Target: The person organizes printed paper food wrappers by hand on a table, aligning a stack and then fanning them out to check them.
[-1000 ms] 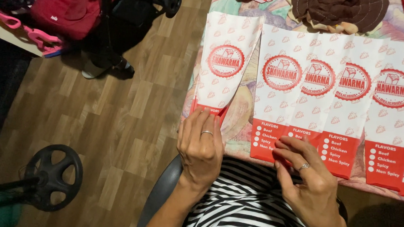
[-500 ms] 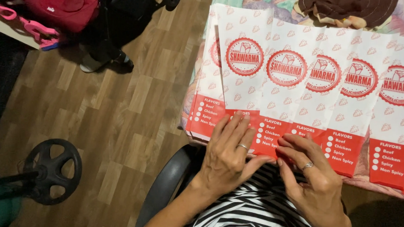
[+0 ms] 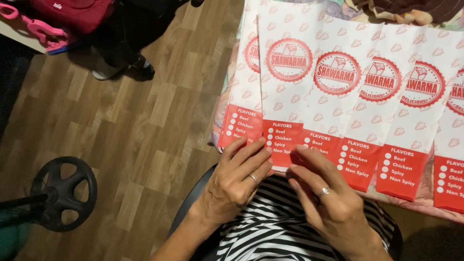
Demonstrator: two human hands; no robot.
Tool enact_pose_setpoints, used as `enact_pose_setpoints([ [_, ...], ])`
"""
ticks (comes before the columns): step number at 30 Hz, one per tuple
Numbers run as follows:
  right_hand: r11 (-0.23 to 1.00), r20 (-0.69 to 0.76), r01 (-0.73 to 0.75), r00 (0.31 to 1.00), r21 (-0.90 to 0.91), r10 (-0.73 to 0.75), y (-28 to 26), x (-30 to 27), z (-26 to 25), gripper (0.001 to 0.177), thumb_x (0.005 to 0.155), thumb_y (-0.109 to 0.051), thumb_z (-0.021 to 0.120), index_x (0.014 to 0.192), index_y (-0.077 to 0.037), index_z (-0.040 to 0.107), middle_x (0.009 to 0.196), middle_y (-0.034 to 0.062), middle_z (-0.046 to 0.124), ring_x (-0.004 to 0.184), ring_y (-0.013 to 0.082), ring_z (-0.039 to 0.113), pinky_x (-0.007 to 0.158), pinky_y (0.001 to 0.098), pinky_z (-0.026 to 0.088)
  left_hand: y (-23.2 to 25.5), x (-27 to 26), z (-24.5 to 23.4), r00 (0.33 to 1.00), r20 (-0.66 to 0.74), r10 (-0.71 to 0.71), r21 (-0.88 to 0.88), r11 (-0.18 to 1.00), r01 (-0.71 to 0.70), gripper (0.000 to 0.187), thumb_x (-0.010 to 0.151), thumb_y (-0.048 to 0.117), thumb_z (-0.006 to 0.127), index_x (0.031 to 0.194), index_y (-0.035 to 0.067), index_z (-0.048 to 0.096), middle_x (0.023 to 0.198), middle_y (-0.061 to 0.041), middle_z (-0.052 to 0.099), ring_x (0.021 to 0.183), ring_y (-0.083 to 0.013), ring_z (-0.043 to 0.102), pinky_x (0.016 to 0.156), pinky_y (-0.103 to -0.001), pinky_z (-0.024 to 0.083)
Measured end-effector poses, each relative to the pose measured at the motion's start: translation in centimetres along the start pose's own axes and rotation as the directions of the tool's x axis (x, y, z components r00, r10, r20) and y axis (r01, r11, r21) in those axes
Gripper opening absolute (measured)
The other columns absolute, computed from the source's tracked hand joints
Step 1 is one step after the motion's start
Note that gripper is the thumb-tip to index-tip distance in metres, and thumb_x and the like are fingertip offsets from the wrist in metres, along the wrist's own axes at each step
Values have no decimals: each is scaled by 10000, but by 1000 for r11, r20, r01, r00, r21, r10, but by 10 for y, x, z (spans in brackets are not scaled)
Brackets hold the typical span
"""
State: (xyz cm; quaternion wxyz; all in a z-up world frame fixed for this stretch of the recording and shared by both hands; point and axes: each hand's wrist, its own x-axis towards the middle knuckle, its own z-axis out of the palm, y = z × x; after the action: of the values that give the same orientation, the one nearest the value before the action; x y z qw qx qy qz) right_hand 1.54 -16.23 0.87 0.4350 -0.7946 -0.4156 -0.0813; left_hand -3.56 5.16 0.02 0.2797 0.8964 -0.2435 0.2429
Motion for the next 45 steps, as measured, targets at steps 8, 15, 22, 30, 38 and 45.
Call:
enact_pose_setpoints([
  [8, 996, 2, 80, 997, -28, -80, 6, 7, 17, 285, 947, -33, 695, 1203, 60, 612, 1355, 259, 609, 1196, 356, 678, 1115, 438, 541, -8, -7, 0, 1000, -23, 6, -5, 1000, -6, 223, 1063, 38, 489, 1065, -98, 665, 1197, -256, 686, 1155, -451, 654, 1052, -568, 466],
  [15, 997, 13, 72, 997, -10, -72, 8, 8, 19, 209, 941, -22, 687, 1126, 63, 639, 1333, 279, 608, 1164, 370, 679, 1088, 446, 550, -9, -8, 3, 998, -44, -34, -79, 996, 30, 197, 1054, 32, 522, 1084, -101, 664, 1191, -252, 685, 1194, -453, 645, 1082, -557, 461],
  [22, 999, -104, -36, 994, -40, 32, 4, 17, 26, 81, 902, 25, 740, 952, 25, 675, 1212, 197, 668, 1069, 317, 695, 1122, 486, 495, 0, -2, 15, 964, -189, -187, -108, 980, 169, 59, 960, -53, 672, 1014, -78, 674, 1092, -178, 696, 1121, -372, 657, 1074, -554, 484],
  [30, 957, -88, -278, 954, 83, 285, -3, 27, 22, 58, 868, 14, 747, 906, 4, 705, 1186, 163, 677, 1029, 231, 747, 880, 296, 610, 12, 8, 19, 895, -258, -364, -171, 929, 328, 80, 916, -30, 722, 985, -31, 682, 1018, -139, 703, 1070, -330, 685, 1148, -559, 415],
  [38, 937, -59, -299, 948, 179, 314, 3, 18, 20, 83, 923, 51, 632, 972, 12, 686, 1226, 160, 656, 1134, 265, 706, 1007, 333, 563, 14, 9, 20, 889, -210, -407, -207, 907, 367, 153, 935, -64, 645, 1042, 11, 724, 1066, -106, 737, 1105, -285, 711, 1191, -531, 413],
  [45, 952, -86, -184, 974, 247, 210, -4, 19, 7, 191, 953, 104, 558, 1136, 72, 597, 1297, 234, 577, 1204, 366, 645, 1144, 449, 458, 22, 1, 40, 917, -315, -245, 66, 958, 278, 175, 962, -39, 647, 1106, 32, 718, 1172, -125, 713, 1174, -333, 683, 1222, -553, 399],
])
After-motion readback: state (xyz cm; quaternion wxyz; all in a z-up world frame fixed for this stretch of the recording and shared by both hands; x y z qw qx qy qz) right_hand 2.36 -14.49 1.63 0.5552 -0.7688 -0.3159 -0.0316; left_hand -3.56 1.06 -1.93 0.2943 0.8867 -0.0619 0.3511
